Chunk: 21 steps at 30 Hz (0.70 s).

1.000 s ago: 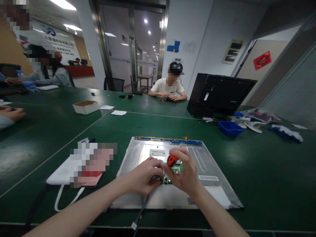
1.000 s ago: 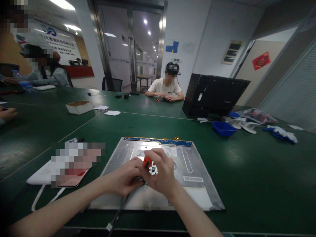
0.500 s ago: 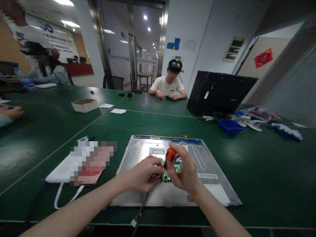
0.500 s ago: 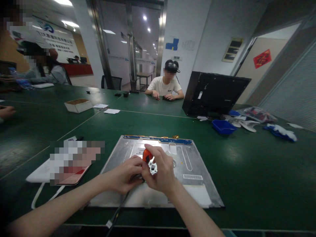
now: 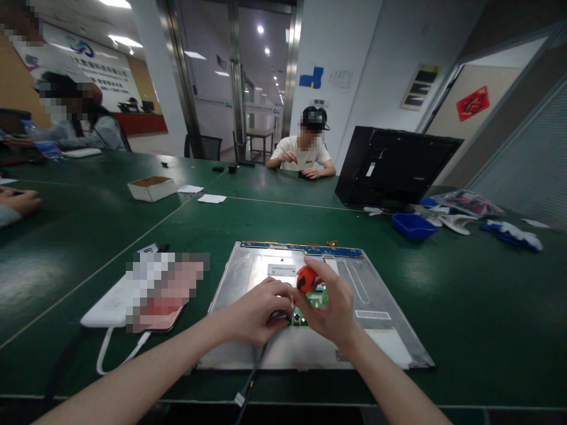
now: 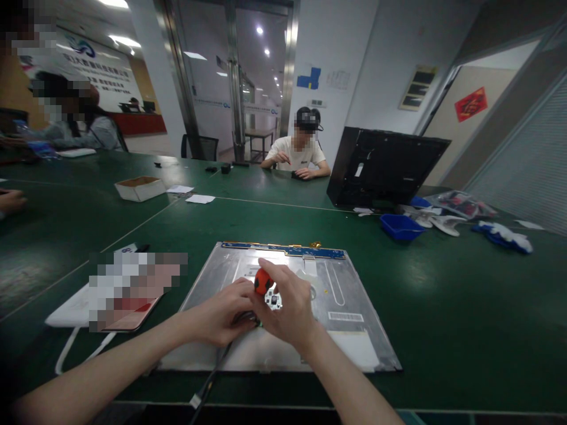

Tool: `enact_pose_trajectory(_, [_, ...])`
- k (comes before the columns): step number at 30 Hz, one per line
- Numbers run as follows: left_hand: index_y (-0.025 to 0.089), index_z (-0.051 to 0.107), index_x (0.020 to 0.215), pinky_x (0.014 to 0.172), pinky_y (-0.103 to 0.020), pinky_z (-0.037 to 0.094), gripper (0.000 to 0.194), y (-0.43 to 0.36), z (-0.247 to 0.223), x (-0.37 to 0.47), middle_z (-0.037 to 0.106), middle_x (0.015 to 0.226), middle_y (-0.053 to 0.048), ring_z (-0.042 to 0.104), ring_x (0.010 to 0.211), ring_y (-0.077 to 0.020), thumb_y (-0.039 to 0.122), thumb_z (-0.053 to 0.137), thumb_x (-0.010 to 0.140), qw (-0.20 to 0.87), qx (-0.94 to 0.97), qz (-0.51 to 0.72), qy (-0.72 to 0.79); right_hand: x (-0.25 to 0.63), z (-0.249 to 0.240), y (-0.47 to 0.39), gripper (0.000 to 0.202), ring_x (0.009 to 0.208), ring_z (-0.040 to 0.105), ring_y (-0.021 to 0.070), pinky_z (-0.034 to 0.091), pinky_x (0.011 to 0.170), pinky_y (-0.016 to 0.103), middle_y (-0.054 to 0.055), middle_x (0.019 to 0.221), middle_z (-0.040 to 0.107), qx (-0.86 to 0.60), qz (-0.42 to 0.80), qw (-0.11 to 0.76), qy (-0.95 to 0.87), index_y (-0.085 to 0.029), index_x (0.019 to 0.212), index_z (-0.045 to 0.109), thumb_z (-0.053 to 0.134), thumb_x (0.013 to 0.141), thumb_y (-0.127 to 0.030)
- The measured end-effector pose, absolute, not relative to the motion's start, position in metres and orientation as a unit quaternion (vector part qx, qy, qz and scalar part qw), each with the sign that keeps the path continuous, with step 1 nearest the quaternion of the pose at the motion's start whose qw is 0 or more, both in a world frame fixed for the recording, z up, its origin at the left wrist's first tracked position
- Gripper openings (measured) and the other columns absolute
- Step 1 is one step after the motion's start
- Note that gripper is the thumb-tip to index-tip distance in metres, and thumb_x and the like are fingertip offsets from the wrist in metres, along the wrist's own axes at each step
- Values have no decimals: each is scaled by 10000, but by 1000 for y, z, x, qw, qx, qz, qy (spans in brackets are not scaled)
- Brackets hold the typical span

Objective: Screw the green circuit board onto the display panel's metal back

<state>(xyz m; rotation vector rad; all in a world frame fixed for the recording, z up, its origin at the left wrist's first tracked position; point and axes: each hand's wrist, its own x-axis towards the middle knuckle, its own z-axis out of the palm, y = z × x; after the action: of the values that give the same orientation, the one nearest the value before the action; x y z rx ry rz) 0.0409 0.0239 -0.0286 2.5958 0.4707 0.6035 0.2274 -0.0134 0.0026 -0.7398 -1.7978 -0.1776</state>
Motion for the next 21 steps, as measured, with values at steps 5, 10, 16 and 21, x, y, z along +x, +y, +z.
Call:
enact_pose_trajectory(5, [194,671,940,870,-389,447,194,24,-27,41,639,993,-65,576,942,-230,98,626,777,230,933,213,177,228,-1,-11,462,687,656,147,555,569,271,46,941,699,-322,-51,568,-756,-229,1288,449,616,859,-194])
enact_pose_trajectory(10, [194,681,962,855,-380,456,213,26,-29,41,633,998,-69,570,934,-225,96,605,788,238,930,218,173,229,1,-13,445,876,662,190,582,635,314,81,1046,634,-310,-50,555,-771,-238,1308,477,578,878,-184])
enact_pose_trajectory(16, [181,666,904,840,-377,449,175,27,-30,41,614,952,-67,559,900,-221,88,588,777,227,934,214,171,230,4,-16,482,848,651,188,585,642,320,100,1076,625,-308,-37,540,-782,-221,1365,452,531,892,-176])
enact_pose_trajectory(21, [184,644,874,825,-366,447,134,26,-30,40,600,928,-60,553,889,-220,106,598,775,221,934,210,185,229,4,-12,445,722,614,172,549,573,289,48,916,625,-297,-62,571,-762,-236,1272,452,641,875,-302])
